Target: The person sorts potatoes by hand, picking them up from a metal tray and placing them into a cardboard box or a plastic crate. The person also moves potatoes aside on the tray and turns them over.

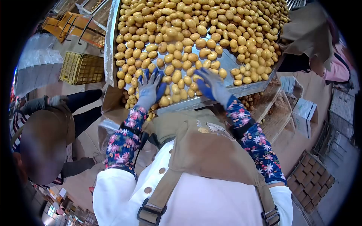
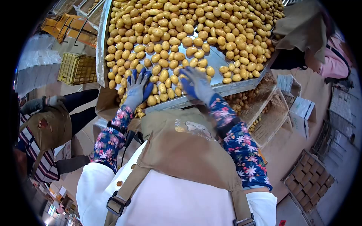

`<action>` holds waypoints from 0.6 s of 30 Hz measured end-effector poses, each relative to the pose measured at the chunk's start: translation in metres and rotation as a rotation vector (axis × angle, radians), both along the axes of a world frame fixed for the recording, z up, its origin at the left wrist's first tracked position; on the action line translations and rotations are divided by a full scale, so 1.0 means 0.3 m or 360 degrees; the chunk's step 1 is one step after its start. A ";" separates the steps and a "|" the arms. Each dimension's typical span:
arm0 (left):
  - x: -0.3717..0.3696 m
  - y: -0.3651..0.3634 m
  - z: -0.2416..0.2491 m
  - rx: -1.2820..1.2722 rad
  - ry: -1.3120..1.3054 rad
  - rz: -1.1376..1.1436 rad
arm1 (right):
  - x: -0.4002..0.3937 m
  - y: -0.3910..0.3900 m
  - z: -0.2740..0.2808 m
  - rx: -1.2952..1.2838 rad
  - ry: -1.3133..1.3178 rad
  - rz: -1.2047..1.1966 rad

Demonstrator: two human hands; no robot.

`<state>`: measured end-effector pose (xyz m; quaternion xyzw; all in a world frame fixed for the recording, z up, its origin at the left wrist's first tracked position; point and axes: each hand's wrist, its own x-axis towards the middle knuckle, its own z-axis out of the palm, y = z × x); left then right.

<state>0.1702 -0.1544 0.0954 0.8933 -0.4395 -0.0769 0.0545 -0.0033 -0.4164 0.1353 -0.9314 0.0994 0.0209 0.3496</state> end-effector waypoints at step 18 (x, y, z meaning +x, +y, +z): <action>0.207 -0.653 0.081 0.0042 0.0657 -0.0479 | -0.035 -0.029 0.046 0.0341 0.0000 -0.0661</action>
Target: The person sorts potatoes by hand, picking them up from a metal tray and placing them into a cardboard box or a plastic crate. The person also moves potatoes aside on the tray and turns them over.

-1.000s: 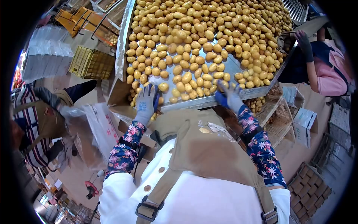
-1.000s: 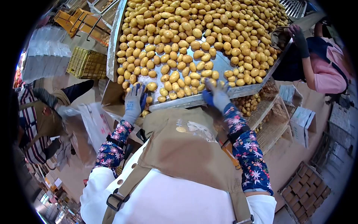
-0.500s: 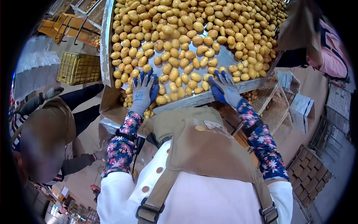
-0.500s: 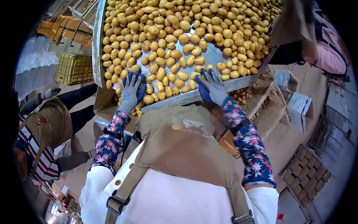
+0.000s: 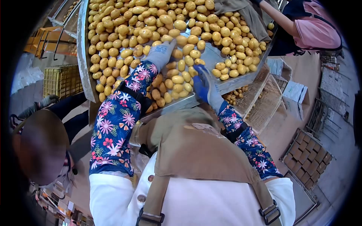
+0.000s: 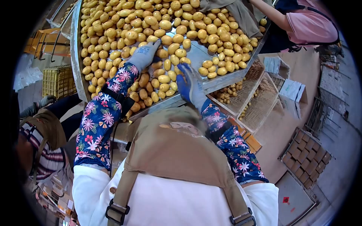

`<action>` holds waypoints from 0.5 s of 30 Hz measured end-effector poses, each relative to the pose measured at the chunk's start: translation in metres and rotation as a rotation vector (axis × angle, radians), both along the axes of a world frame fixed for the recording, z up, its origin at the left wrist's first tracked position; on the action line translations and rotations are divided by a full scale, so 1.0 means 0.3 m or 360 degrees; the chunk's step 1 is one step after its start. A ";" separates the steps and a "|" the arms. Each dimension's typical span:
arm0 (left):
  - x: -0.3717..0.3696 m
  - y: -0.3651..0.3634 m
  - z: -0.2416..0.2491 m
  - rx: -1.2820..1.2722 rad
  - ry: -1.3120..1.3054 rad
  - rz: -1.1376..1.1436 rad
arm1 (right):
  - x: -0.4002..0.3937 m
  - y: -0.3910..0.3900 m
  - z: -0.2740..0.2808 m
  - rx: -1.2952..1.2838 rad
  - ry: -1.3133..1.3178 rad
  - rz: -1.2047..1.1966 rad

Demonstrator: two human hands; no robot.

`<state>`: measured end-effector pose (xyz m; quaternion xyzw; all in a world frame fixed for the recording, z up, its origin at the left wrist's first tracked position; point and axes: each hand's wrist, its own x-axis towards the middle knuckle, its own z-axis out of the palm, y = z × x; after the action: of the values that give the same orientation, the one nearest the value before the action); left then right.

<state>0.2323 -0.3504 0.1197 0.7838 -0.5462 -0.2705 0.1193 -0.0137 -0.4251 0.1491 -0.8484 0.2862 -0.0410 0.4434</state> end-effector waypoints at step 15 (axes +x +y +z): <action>-0.067 0.077 0.010 -0.0191 0.0353 0.0445 | 0.612 -0.468 -0.030 -0.1116 0.1003 0.0568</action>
<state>0.2123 -0.3272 0.1227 0.8088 -0.4307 -0.3030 0.2617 0.1699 -0.5654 0.1401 -0.9532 0.2256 0.2000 0.0238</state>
